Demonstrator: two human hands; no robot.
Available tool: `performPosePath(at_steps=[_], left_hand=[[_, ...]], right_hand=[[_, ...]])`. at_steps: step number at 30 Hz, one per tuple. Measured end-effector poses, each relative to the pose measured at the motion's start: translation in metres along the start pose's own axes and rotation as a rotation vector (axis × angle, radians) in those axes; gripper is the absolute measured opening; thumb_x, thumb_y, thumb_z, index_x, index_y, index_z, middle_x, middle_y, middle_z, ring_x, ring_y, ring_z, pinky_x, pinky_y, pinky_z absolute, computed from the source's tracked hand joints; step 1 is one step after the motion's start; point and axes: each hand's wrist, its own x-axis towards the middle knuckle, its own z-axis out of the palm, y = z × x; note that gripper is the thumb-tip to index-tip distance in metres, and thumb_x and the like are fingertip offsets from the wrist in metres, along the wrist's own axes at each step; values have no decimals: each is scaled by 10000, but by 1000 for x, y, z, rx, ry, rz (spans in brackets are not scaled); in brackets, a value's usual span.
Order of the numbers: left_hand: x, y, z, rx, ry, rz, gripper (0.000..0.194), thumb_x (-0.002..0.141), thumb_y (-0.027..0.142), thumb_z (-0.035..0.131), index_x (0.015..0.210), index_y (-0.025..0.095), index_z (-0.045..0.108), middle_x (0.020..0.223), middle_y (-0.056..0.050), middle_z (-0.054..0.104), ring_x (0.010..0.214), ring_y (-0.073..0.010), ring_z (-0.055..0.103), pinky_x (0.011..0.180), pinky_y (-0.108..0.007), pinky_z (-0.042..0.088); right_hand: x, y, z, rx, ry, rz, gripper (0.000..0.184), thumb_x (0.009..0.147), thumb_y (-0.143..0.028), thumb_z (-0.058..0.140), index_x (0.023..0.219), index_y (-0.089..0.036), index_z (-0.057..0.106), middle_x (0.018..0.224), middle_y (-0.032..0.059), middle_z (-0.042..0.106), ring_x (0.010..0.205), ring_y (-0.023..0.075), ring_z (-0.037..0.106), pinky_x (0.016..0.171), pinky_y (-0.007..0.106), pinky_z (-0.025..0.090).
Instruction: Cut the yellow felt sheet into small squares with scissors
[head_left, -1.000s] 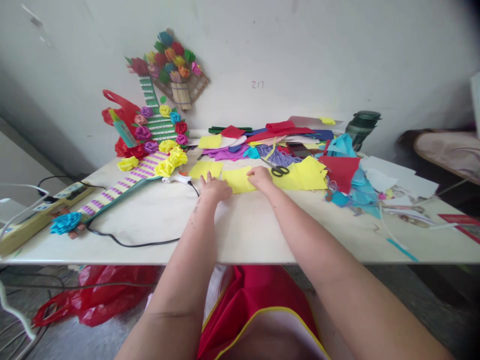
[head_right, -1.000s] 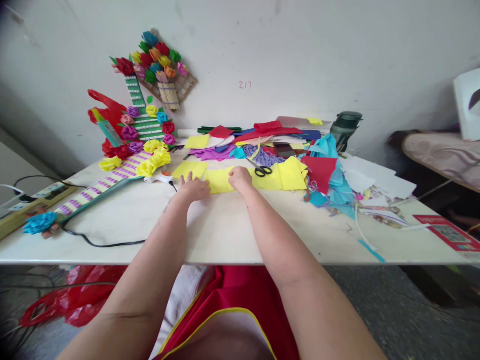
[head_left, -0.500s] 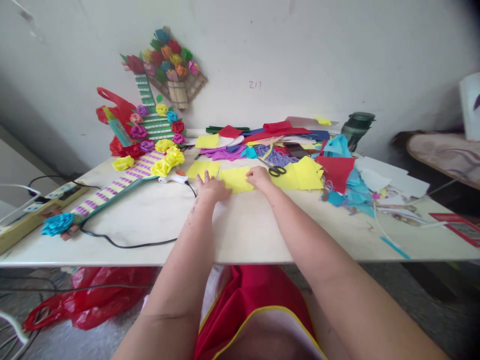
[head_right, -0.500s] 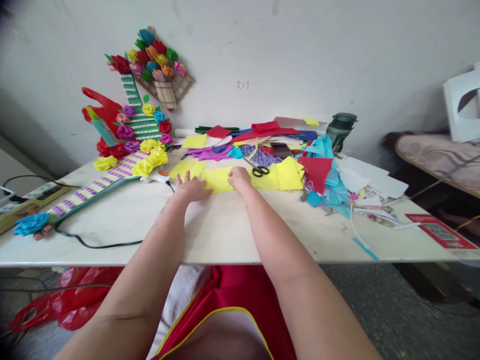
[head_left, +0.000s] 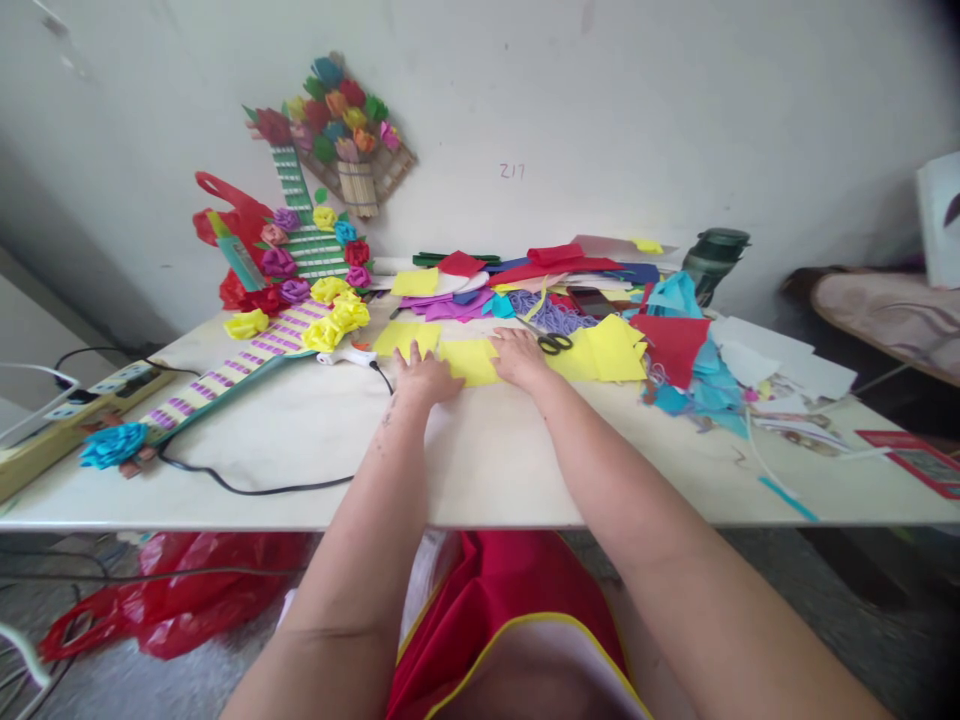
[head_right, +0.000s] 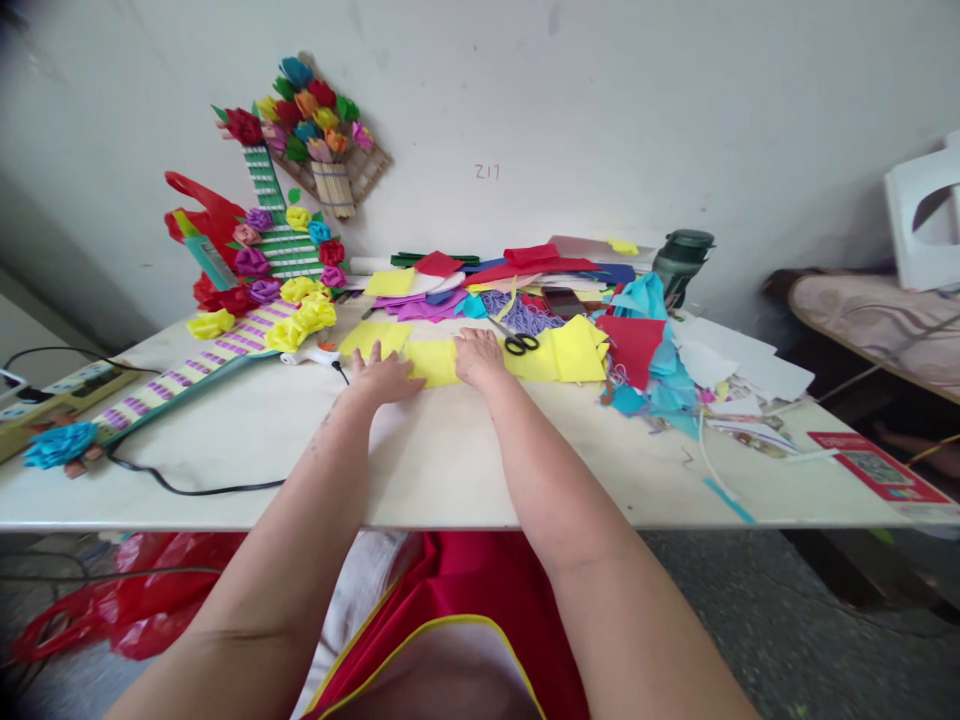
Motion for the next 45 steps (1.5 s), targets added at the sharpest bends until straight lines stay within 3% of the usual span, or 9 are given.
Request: performPosePath(at_steps=[5, 7, 10, 13, 23, 31, 39, 42, 45], left_hand=[[0, 1, 0, -4, 6, -2, 640, 784, 545, 294, 1311, 210, 440, 1446, -108, 273, 1348, -370, -19, 995, -642, -44], [-1, 2, -1, -11, 9, -3, 626, 787, 524, 301, 1306, 208, 447, 1446, -108, 275, 1348, -370, -15, 996, -640, -43], [-4, 4, -3, -17, 9, -11, 575, 796, 458, 310, 1301, 225, 453, 1445, -91, 283, 1350, -363, -6, 1001, -634, -36], [-7, 5, -5, -15, -2, -18, 569, 805, 452, 284, 1304, 234, 449, 1450, -78, 276, 1351, -357, -7, 1006, -627, -38], [-7, 3, -4, -1, -10, -36, 553, 819, 430, 277, 1320, 250, 425, 1469, -66, 233, 1350, -356, -22, 1007, -632, -15], [-4, -10, -5, -46, -39, -39, 545, 778, 480, 373, 1298, 333, 441, 1484, -33, 187, 1338, -378, -71, 982, -669, 1], [-11, -12, -13, -66, -105, -28, 536, 773, 373, 394, 1306, 339, 427, 1486, -7, 177, 1344, -356, -56, 1007, -638, 23], [-8, -18, -14, -121, -24, -50, 504, 773, 325, 389, 1268, 322, 483, 1464, -7, 246, 1351, -350, 15, 1021, -622, 40], [-4, -19, -13, -277, 180, -57, 502, 805, 309, 355, 1291, 256, 466, 1440, -28, 301, 1354, -283, 136, 1072, -507, 117]], right_hand=[[5, -12, 3, 112, 30, -125, 471, 877, -234, 322, 1313, -87, 417, 1395, 99, 384, 1287, 187, 308, 1079, 321, 161], [4, -22, 6, 153, -46, -171, 499, 899, -276, 270, 1353, -89, 359, 1430, 86, 329, 1325, 170, 248, 1089, 308, 141], [1, -33, 12, 198, -269, -146, 583, 911, -422, 171, 1407, -127, 256, 1487, 39, 186, 1369, 185, 123, 1103, 355, 103], [-3, -38, 14, 203, -343, -87, 618, 895, -495, 99, 1426, -195, 201, 1499, -23, 110, 1380, 199, 37, 1106, 414, 31], [-3, -35, 18, 154, -362, -4, 566, 885, -497, 67, 1420, -335, 152, 1501, -88, 57, 1372, 281, -35, 1042, 589, -37], [-4, -36, 19, 151, -335, -12, 605, 866, -559, 107, 1419, -323, 176, 1503, -64, 75, 1368, 306, -16, 1041, 596, -16], [-6, -37, 14, 148, -346, -30, 697, 815, -659, 154, 1420, -312, 179, 1506, -47, 62, 1366, 319, -23, 1040, 593, -16], [-7, -36, 14, 152, -339, -32, 716, 802, -678, 156, 1418, -315, 186, 1505, -52, 67, 1366, 320, -19, 1040, 593, -18], [-6, -35, 16, 148, -329, -31, 707, 802, -676, 149, 1414, -325, 195, 1505, -53, 79, 1365, 327, -3, 1037, 600, -6]])
